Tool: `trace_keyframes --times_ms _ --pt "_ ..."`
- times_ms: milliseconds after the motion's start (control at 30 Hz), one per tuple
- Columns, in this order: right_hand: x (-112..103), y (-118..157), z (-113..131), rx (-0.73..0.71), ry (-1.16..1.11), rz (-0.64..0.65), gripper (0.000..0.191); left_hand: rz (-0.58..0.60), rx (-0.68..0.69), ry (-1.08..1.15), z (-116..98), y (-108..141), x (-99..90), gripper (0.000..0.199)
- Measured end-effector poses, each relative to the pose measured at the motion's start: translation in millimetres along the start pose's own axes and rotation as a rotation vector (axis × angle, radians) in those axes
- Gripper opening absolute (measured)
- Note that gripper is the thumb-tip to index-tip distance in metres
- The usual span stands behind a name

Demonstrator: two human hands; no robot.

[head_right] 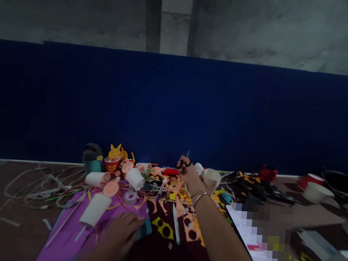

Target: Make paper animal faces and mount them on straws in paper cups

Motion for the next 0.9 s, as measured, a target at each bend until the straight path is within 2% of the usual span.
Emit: trace_keyframes --times_ms 67,133,233,300,400,533,633,733,900 --pt "4.0 9.2 -10.8 0.006 0.145 0.04 0.013 -0.014 0.026 0.018 -2.8 -0.2 -3.0 0.029" --pt "10.5 22.8 -26.0 0.024 0.286 0.103 0.016 -0.018 0.078 0.043 -9.1 -1.0 -7.1 0.027" --pt "20.7 40.7 -46.6 0.041 0.429 0.177 0.021 0.041 0.151 0.069 -18.2 -2.2 -8.1 0.021" --pt "27.4 45.7 -52.9 0.043 0.474 0.202 0.022 0.086 0.149 0.064 -19.7 -2.3 -5.6 0.014" --pt "36.0 41.6 -45.5 0.031 0.465 0.21 0.018 0.1 0.123 0.055 -18.9 -1.0 -3.2 0.014" --pt "37.1 23.6 -14.4 -0.051 0.394 0.136 0.023 0.09 0.206 0.035 -27.4 2.1 -7.1 0.035" --pt "33.1 14.5 -0.9 -0.103 0.434 0.094 0.025 0.136 0.291 0.053 -36.3 3.7 -7.9 0.027" --pt "27.1 17.6 -5.5 -0.115 0.566 0.073 0.027 0.143 0.312 0.088 -38.0 3.6 -5.4 0.019" --pt "7.2 41.0 -17.7 -0.143 0.891 0.062 0.027 0.138 0.321 0.09 -34.2 2.6 1.5 0.023"
Point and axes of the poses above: each hand's wrist, its own y-axis away from the middle knuckle, its own x-axis out of the palm, z = x × y, the point moved 5 cm from there along -y, towards the middle knuckle, and after that the axes turned 5 degrees about y, right-handed, at the moved point
